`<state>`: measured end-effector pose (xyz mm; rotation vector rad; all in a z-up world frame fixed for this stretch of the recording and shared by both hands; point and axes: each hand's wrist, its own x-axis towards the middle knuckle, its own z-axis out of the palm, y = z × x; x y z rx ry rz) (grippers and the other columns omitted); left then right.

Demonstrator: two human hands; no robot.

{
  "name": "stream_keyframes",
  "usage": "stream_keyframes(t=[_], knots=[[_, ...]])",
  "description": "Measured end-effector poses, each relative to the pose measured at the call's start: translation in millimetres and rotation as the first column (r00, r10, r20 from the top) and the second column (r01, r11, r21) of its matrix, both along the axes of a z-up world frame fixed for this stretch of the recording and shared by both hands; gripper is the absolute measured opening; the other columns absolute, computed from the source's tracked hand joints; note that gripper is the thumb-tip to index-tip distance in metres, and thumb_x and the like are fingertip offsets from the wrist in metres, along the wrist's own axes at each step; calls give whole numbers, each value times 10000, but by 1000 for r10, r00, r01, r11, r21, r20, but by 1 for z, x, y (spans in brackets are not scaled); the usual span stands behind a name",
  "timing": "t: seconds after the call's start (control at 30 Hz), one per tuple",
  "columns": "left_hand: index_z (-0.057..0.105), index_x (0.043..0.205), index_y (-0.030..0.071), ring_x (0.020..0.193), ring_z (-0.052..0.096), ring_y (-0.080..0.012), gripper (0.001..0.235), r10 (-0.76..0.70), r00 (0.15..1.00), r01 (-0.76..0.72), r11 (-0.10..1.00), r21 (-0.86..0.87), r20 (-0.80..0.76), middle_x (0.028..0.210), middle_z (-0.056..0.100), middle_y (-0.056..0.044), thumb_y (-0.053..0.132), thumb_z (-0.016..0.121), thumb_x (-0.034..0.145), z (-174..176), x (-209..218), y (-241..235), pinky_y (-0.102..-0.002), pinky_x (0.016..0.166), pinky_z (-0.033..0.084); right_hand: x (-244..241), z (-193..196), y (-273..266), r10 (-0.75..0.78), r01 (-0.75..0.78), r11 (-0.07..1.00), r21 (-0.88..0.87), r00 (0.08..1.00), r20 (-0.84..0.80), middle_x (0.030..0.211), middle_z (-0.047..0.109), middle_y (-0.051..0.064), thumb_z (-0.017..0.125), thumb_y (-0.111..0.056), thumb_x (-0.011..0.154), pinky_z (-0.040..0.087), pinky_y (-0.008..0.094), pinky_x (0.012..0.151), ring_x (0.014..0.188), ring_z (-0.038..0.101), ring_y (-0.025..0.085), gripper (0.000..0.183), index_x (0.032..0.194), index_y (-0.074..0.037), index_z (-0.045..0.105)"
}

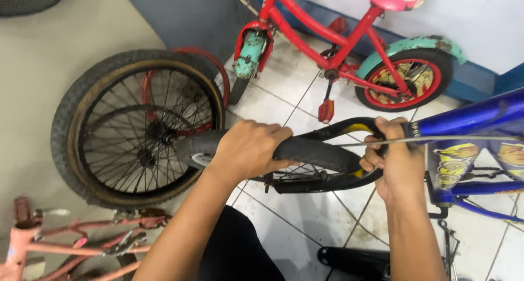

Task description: The person removes the handlebars from a blue bicycle frame and sets them aside. They then pick up a bicycle wheel and use a tire lever to pry the tire off the rim, working around the circumference to detach it.

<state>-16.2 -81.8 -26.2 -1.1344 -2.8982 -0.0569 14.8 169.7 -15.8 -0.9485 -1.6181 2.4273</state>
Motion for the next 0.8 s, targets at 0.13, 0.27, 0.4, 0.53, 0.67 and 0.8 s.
stream_keyframes(t=[0.13,0.27,0.4,0.53,0.67,0.8], knots=[[620,1023,146,577,644,-361,636,15,999,-15,999,31,-29,745,663,-5,765,621,874,-7,2,2,-473,499,456,7,-1,-3,-13,14,1000,7,998,-55,586,360,28,650,-172,929,195,247,393,392,239,83,292,773,-210,406],[606,958,136,573,624,-350,578,-5,999,7,998,64,-36,719,637,-14,709,662,895,-7,-6,8,-481,488,446,11,-1,0,-28,31,997,66,999,-44,576,389,44,636,-161,949,223,268,389,378,233,95,269,805,-188,410],[632,1002,144,558,629,-366,614,-22,999,24,998,56,-32,722,649,-8,737,695,854,-12,-8,10,-472,463,443,15,-4,0,-17,21,999,49,997,-69,578,352,32,628,-155,939,209,259,395,385,224,91,301,749,-212,401],[626,971,165,537,609,-357,577,-11,999,14,999,47,-50,683,611,5,725,704,859,-14,-10,14,-460,473,431,17,0,1,-11,12,1000,16,996,-93,577,367,10,623,-149,959,211,249,395,385,212,80,336,713,-217,403],[624,960,155,537,616,-318,578,0,997,2,1000,26,-78,675,617,10,722,704,875,-17,-8,20,-428,488,440,19,4,-2,-36,38,999,26,998,-56,590,324,10,578,-147,966,210,239,415,386,216,75,304,746,-224,383],[631,1021,159,565,642,-346,588,-19,997,20,1000,12,-74,715,645,5,728,677,879,-16,-9,18,-452,491,450,22,1,2,-14,14,1000,6,998,-61,603,329,6,596,-157,982,218,239,429,389,216,69,359,719,-236,367]])
